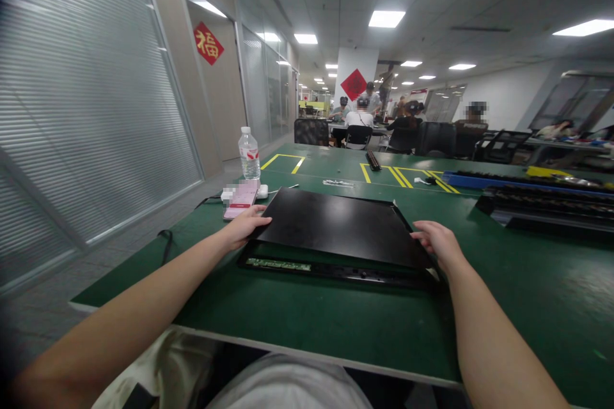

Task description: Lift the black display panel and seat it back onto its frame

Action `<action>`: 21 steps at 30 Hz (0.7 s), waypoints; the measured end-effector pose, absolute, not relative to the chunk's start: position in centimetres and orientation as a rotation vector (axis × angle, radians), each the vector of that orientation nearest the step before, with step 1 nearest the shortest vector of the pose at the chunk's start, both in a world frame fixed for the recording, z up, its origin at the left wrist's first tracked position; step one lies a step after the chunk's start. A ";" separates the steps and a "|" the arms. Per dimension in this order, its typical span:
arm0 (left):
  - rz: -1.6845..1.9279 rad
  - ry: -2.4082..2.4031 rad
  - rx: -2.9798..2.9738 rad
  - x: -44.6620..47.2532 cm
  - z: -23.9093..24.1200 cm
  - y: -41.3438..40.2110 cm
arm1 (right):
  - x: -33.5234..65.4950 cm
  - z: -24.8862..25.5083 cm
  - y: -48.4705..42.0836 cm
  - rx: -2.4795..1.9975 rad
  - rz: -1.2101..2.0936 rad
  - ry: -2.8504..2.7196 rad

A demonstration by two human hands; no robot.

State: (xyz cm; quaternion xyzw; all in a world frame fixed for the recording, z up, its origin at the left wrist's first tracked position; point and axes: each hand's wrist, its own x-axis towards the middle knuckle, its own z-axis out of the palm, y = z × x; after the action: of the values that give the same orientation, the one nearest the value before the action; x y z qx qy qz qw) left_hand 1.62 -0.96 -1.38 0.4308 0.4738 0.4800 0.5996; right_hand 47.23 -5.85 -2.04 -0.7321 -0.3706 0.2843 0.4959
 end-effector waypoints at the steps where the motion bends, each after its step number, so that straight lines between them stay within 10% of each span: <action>1: 1.108 1.111 1.001 1.6 -1.4 -1.0 | 47.3 -2.1 -5.8 -1.775 0.684 -0.885; 21: 1.062 1.002 0.973 1.1 -2.1 -0.2 | 48.2 -3.5 -5.2 -1.878 0.516 -1.085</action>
State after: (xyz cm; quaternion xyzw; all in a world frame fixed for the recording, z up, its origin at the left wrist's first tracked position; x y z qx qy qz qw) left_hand 1.06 -0.19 -2.12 0.4264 0.4393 0.4654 0.6392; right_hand 48.22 -5.20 -3.46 -0.7562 -0.4368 0.2079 0.4407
